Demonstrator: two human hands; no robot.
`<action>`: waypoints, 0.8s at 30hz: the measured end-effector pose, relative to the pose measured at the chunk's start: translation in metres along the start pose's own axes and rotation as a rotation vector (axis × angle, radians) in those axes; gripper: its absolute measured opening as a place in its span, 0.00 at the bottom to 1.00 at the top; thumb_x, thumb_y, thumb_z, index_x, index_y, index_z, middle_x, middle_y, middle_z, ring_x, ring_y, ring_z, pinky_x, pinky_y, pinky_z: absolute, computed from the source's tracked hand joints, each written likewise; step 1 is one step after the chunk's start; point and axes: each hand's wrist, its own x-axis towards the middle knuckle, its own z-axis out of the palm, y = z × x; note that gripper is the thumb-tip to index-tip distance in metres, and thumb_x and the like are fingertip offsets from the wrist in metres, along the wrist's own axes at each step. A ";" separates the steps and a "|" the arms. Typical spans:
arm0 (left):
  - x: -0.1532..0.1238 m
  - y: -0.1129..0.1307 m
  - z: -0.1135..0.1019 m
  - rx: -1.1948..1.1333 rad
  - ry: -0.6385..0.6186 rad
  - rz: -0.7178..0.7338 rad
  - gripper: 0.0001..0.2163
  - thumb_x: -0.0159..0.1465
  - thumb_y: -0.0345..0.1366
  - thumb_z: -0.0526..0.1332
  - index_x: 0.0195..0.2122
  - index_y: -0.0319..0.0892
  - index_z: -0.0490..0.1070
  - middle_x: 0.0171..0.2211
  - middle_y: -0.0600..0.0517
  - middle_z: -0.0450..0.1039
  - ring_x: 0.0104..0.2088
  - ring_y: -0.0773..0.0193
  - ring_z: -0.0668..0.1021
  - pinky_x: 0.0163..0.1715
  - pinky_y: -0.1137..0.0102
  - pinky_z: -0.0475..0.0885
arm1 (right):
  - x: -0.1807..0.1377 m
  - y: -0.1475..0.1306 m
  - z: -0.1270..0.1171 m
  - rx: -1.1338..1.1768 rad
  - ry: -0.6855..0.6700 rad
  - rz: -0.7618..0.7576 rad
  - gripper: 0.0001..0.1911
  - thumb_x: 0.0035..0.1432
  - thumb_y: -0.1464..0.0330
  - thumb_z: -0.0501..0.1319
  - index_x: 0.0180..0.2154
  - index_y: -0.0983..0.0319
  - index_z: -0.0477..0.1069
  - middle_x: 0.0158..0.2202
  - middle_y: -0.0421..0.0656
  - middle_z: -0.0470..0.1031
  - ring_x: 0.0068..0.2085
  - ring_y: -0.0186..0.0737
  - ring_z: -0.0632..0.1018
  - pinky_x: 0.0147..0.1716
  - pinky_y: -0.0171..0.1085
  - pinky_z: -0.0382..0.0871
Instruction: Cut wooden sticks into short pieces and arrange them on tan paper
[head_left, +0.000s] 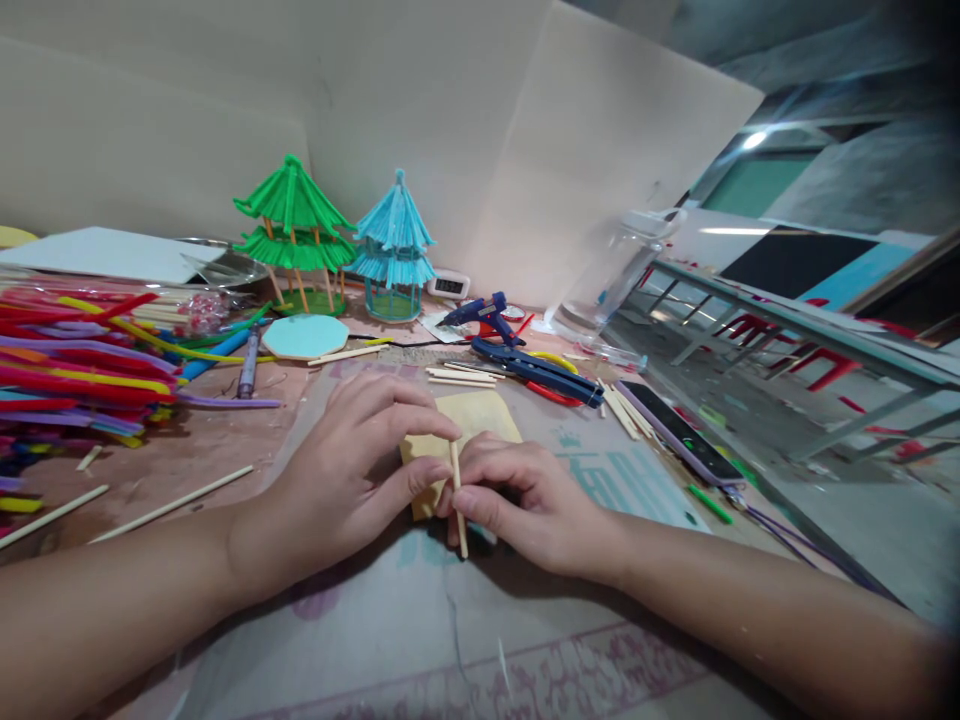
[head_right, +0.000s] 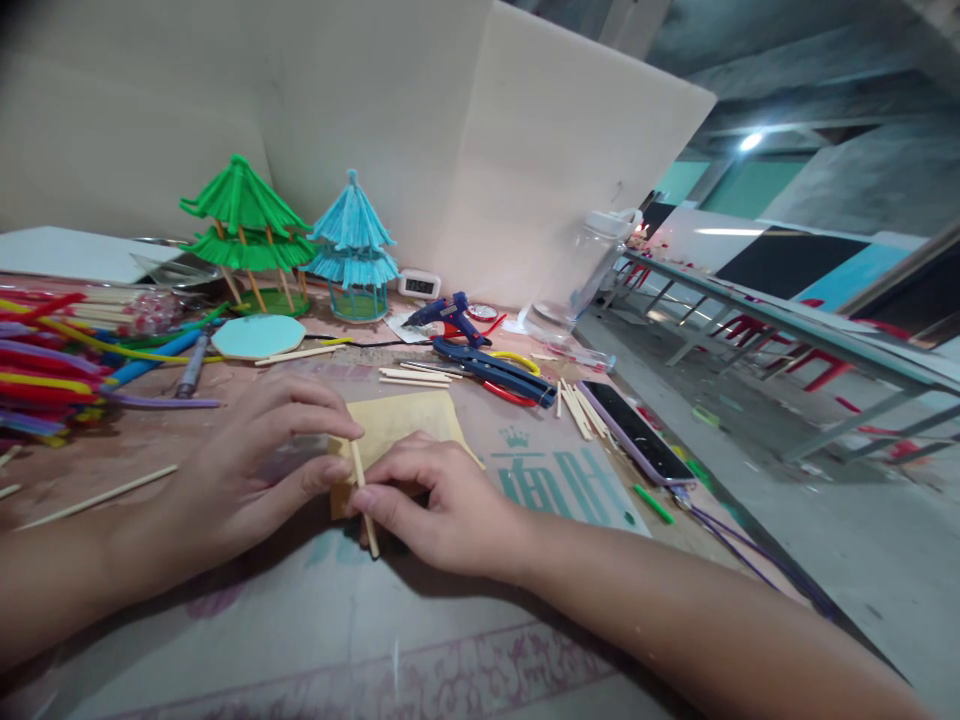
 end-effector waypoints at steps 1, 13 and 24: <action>0.000 -0.001 0.000 0.008 -0.001 0.013 0.07 0.72 0.35 0.61 0.50 0.48 0.69 0.47 0.53 0.70 0.50 0.61 0.73 0.53 0.66 0.66 | 0.000 0.000 0.000 0.005 0.009 0.008 0.22 0.70 0.54 0.60 0.32 0.62 0.79 0.29 0.44 0.80 0.34 0.38 0.78 0.40 0.38 0.72; -0.004 -0.007 0.010 0.142 -0.108 0.019 0.35 0.65 0.63 0.60 0.66 0.47 0.58 0.58 0.44 0.71 0.58 0.50 0.72 0.60 0.58 0.65 | 0.000 -0.001 0.002 0.221 0.062 0.261 0.19 0.63 0.54 0.66 0.29 0.62 0.73 0.27 0.41 0.76 0.28 0.34 0.74 0.30 0.34 0.69; -0.004 -0.006 0.010 0.142 -0.080 0.022 0.41 0.57 0.62 0.69 0.66 0.48 0.58 0.59 0.44 0.70 0.59 0.48 0.72 0.60 0.57 0.67 | 0.000 -0.001 0.000 0.087 0.082 0.172 0.14 0.65 0.61 0.64 0.28 0.61 0.74 0.28 0.41 0.77 0.31 0.35 0.75 0.35 0.35 0.68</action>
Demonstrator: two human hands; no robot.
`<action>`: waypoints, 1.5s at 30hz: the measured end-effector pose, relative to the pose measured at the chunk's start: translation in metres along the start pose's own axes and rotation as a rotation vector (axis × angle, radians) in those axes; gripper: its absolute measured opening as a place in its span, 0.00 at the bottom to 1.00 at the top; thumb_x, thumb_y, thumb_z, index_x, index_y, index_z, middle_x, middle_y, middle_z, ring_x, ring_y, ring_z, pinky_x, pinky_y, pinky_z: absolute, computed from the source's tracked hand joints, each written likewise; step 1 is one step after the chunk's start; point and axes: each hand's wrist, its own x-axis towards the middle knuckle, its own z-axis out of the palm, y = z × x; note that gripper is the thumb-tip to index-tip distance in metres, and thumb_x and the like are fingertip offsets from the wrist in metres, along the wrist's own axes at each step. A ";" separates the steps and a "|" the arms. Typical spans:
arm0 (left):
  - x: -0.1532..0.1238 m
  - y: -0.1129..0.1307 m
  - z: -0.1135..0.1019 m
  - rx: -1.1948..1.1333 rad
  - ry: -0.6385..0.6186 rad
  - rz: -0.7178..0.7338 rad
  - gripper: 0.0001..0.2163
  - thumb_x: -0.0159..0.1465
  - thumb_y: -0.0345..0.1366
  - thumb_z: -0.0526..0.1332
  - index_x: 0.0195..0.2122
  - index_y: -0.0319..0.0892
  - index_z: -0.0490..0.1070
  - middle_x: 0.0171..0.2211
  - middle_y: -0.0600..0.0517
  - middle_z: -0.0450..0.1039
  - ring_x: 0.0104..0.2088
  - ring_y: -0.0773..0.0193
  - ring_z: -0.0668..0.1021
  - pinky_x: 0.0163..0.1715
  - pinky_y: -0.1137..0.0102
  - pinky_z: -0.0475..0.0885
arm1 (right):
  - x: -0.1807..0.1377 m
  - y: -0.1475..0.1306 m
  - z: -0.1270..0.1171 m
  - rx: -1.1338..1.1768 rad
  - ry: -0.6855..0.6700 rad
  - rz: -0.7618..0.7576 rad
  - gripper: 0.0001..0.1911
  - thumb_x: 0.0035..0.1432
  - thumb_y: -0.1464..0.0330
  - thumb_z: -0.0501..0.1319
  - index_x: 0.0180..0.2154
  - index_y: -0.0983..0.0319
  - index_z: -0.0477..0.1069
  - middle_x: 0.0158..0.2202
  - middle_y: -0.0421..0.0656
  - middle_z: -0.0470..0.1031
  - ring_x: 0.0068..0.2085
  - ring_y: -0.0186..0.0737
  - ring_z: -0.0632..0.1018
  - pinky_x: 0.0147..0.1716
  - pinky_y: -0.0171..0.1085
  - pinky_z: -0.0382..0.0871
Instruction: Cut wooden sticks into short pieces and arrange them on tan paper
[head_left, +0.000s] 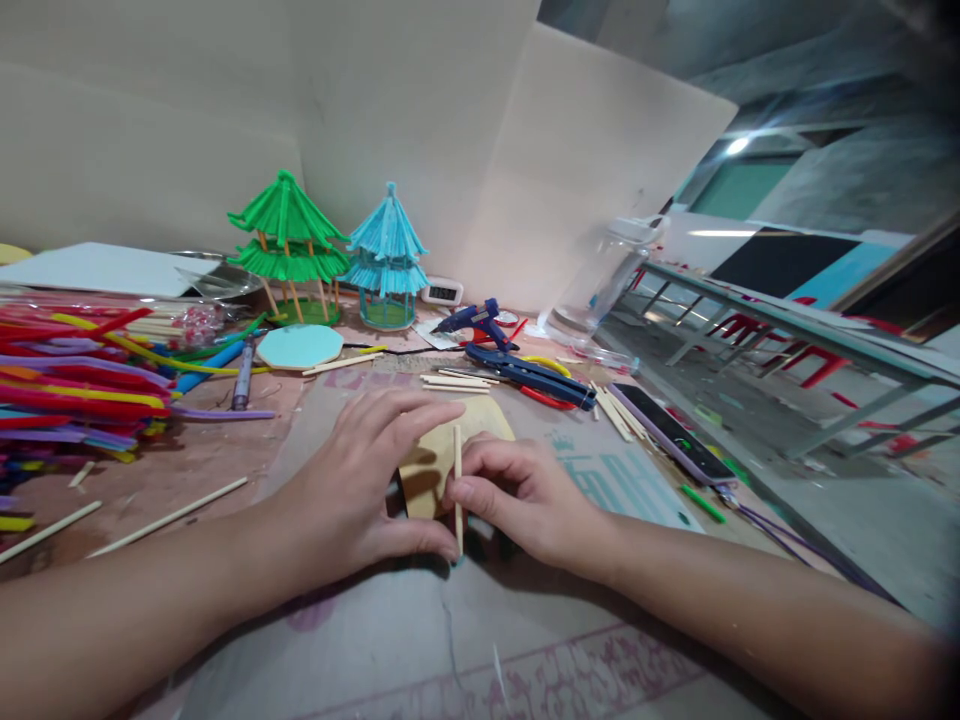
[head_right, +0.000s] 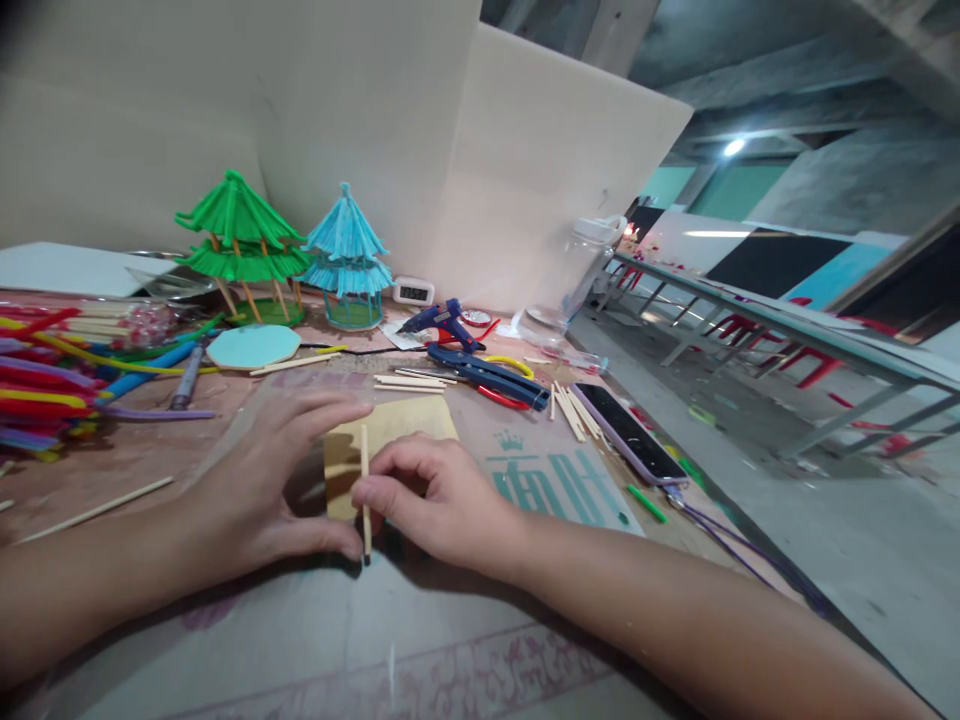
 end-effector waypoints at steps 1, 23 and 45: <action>0.000 0.000 0.000 0.006 -0.006 0.012 0.40 0.58 0.61 0.69 0.65 0.48 0.58 0.59 0.44 0.70 0.58 0.49 0.72 0.59 0.58 0.68 | 0.000 0.000 0.000 -0.005 0.002 0.001 0.15 0.65 0.61 0.64 0.27 0.61 0.74 0.28 0.41 0.77 0.31 0.35 0.75 0.34 0.35 0.68; 0.001 -0.002 -0.002 -0.144 0.004 -0.019 0.22 0.72 0.53 0.56 0.61 0.47 0.66 0.53 0.47 0.76 0.54 0.56 0.76 0.57 0.60 0.69 | 0.000 0.003 0.000 -0.124 0.005 -0.104 0.18 0.70 0.56 0.59 0.31 0.60 0.72 0.30 0.42 0.76 0.34 0.38 0.75 0.37 0.37 0.69; 0.007 0.000 -0.008 -0.269 0.013 -0.094 0.06 0.74 0.31 0.56 0.38 0.44 0.69 0.40 0.54 0.76 0.45 0.62 0.76 0.49 0.65 0.66 | 0.001 -0.001 0.002 -0.112 -0.033 -0.112 0.13 0.70 0.62 0.61 0.36 0.61 0.79 0.24 0.41 0.79 0.33 0.38 0.77 0.39 0.37 0.70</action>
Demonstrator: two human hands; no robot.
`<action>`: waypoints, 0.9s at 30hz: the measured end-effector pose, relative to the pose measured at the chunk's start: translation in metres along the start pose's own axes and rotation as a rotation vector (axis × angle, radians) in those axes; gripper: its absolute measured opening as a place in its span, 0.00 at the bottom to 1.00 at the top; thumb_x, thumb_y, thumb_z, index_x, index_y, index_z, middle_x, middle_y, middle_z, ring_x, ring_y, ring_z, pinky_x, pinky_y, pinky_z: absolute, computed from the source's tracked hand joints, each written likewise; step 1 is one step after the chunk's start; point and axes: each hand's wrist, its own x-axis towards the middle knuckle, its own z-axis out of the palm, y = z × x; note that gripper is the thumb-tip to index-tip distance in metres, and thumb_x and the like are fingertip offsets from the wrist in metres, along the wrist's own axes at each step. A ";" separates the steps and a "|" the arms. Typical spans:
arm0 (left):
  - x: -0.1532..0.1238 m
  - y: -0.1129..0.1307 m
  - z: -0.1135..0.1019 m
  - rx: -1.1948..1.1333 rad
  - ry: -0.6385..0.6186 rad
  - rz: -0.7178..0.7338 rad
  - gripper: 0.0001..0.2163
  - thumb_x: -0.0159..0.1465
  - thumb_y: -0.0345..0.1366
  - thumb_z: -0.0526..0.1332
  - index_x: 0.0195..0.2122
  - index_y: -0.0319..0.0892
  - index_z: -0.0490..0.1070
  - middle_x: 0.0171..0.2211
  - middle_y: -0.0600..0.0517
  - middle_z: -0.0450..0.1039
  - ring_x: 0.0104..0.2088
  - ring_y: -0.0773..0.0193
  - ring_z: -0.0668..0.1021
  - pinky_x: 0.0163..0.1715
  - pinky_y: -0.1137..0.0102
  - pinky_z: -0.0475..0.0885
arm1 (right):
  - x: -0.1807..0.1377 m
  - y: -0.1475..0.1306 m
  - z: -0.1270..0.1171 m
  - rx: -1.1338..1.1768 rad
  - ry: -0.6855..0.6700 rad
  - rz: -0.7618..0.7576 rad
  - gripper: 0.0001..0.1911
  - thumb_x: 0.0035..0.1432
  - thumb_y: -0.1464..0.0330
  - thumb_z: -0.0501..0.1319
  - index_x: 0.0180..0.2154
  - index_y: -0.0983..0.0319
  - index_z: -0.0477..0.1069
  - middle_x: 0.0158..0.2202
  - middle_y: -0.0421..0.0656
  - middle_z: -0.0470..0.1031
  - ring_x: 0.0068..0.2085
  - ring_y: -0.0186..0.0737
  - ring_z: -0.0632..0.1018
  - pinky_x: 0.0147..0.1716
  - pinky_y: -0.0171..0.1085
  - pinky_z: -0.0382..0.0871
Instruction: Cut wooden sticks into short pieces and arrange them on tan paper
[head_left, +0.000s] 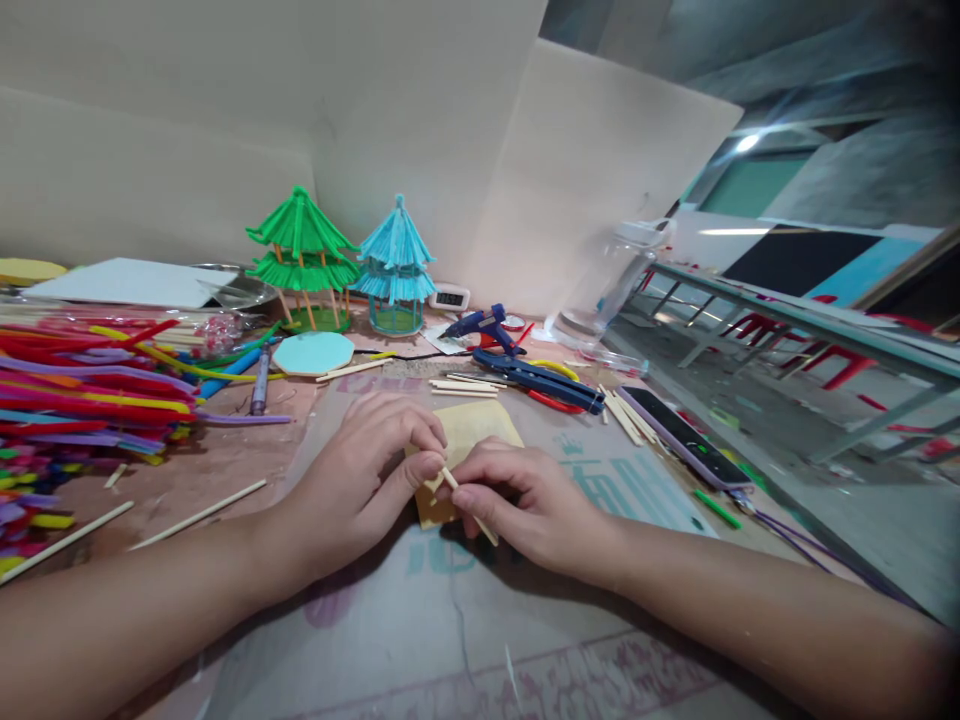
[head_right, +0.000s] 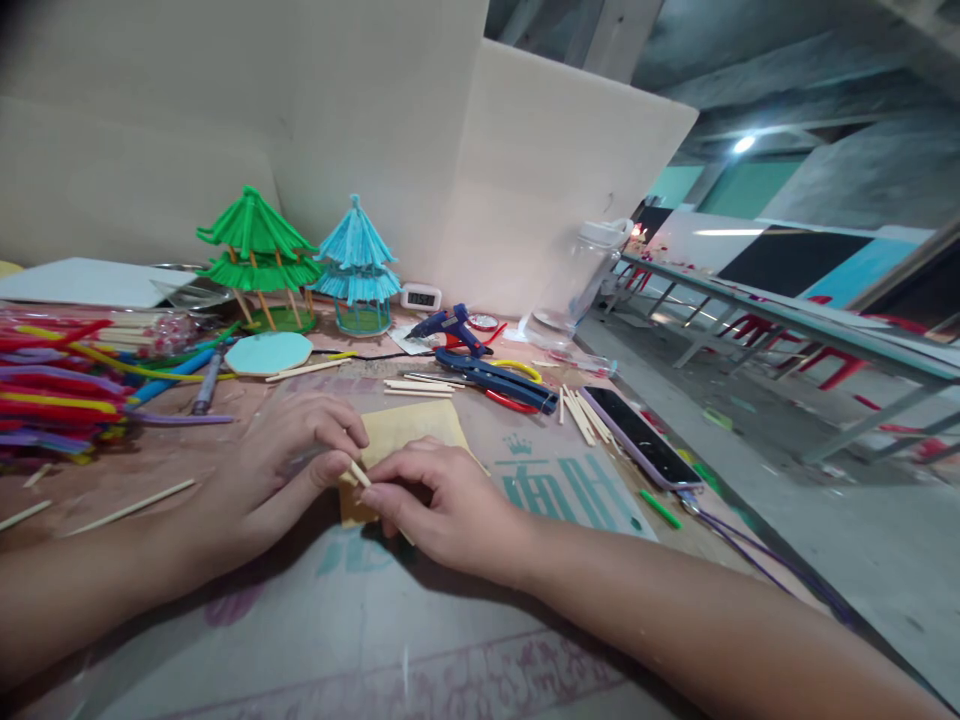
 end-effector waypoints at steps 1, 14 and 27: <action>0.000 0.000 0.000 0.001 0.000 -0.010 0.07 0.74 0.31 0.55 0.38 0.44 0.69 0.40 0.53 0.76 0.45 0.62 0.76 0.49 0.65 0.66 | 0.000 0.000 0.000 -0.001 0.013 0.002 0.13 0.69 0.62 0.61 0.37 0.61 0.80 0.24 0.41 0.79 0.32 0.38 0.77 0.39 0.37 0.70; 0.003 0.003 -0.002 0.038 0.072 -0.096 0.11 0.75 0.32 0.50 0.40 0.44 0.71 0.39 0.53 0.75 0.43 0.62 0.76 0.46 0.66 0.68 | -0.004 0.001 0.002 0.017 0.139 0.100 0.13 0.68 0.64 0.59 0.48 0.59 0.79 0.40 0.45 0.80 0.37 0.37 0.78 0.31 0.34 0.70; -0.001 0.003 0.001 0.060 0.068 -0.052 0.02 0.70 0.33 0.59 0.41 0.46 0.70 0.43 0.51 0.76 0.47 0.58 0.76 0.50 0.61 0.68 | -0.003 0.003 0.001 0.138 0.147 0.148 0.14 0.71 0.59 0.57 0.46 0.60 0.76 0.27 0.37 0.70 0.29 0.35 0.73 0.31 0.35 0.69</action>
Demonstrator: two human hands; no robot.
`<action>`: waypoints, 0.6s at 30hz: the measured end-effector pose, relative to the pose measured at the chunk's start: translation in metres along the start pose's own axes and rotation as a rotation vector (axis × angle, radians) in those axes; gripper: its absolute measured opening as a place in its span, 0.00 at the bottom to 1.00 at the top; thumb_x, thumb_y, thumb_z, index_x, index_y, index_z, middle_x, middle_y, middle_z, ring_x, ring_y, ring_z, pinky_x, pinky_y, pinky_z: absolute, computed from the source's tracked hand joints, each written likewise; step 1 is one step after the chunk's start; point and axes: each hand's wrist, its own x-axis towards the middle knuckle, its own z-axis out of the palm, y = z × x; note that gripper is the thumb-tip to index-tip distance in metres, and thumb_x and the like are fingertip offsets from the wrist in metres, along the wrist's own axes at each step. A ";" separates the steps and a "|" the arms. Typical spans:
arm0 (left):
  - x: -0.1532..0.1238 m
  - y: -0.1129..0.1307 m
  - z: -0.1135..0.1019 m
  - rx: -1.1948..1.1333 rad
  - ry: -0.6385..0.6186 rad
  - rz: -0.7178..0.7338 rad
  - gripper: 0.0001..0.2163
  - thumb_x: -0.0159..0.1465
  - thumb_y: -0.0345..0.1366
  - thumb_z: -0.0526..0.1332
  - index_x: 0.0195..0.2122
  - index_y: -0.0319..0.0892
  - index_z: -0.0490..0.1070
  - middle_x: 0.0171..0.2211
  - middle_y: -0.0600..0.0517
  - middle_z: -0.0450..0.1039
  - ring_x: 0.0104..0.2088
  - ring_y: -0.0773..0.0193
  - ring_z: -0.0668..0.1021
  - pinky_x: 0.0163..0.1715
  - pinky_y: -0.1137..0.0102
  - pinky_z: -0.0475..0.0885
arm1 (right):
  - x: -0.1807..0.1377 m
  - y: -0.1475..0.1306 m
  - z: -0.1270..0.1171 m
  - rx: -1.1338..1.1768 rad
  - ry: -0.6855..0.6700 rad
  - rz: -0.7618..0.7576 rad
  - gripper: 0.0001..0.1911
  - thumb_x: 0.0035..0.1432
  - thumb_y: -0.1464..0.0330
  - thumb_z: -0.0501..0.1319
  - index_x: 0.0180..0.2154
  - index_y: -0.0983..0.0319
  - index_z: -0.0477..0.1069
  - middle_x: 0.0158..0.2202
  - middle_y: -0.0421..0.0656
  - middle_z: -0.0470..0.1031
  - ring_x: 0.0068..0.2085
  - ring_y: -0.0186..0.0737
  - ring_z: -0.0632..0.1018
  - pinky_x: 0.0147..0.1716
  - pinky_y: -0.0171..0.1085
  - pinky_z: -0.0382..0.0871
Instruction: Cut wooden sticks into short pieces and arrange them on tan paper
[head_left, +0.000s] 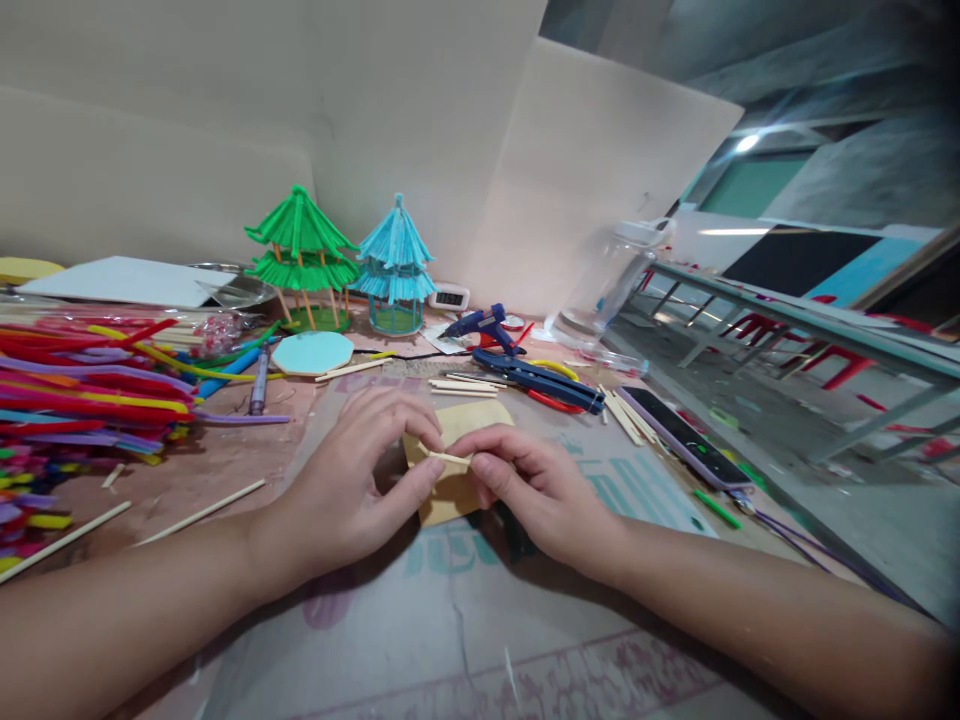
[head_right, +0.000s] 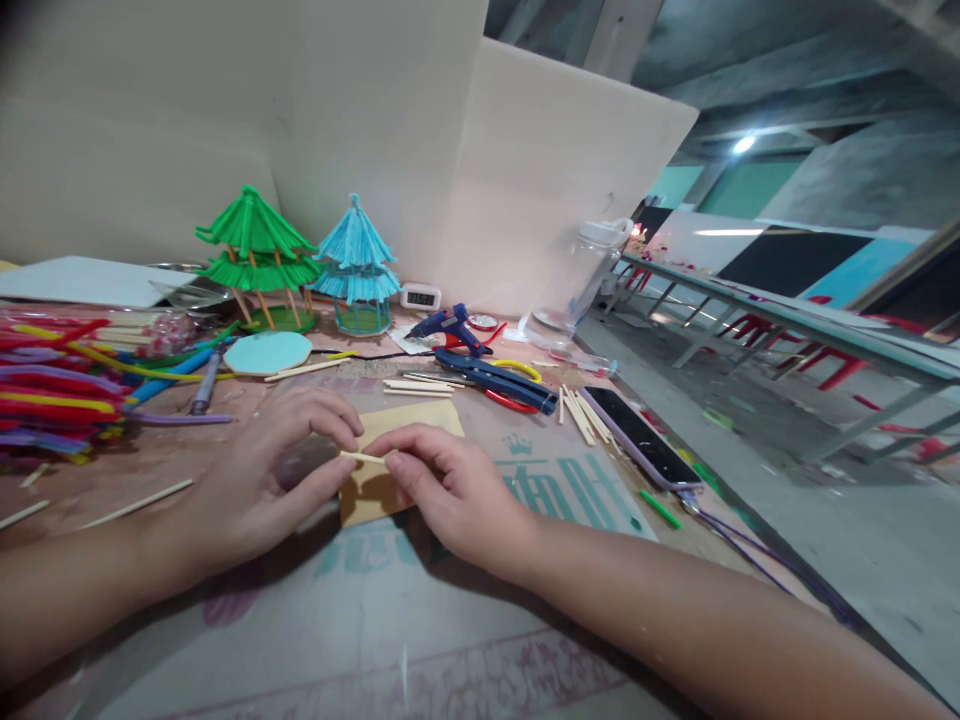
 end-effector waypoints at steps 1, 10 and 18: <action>0.001 -0.001 0.001 0.004 0.008 0.005 0.01 0.70 0.33 0.60 0.40 0.45 0.70 0.42 0.52 0.76 0.46 0.58 0.76 0.50 0.61 0.68 | 0.000 0.000 0.000 0.018 -0.003 0.003 0.14 0.71 0.58 0.58 0.46 0.60 0.75 0.27 0.37 0.70 0.28 0.34 0.72 0.30 0.34 0.68; 0.003 -0.005 0.001 -0.010 -0.042 -0.021 0.09 0.73 0.36 0.58 0.35 0.44 0.71 0.38 0.53 0.77 0.43 0.59 0.76 0.46 0.62 0.66 | 0.001 0.007 0.003 0.036 0.041 -0.042 0.14 0.72 0.59 0.56 0.48 0.59 0.75 0.28 0.37 0.70 0.27 0.33 0.71 0.30 0.34 0.68; 0.006 -0.005 0.002 -0.013 -0.099 -0.094 0.14 0.76 0.38 0.51 0.34 0.44 0.70 0.37 0.50 0.76 0.41 0.59 0.76 0.44 0.62 0.70 | -0.005 0.001 -0.005 0.207 -0.045 -0.123 0.16 0.69 0.55 0.62 0.45 0.60 0.77 0.38 0.46 0.80 0.40 0.39 0.81 0.42 0.37 0.77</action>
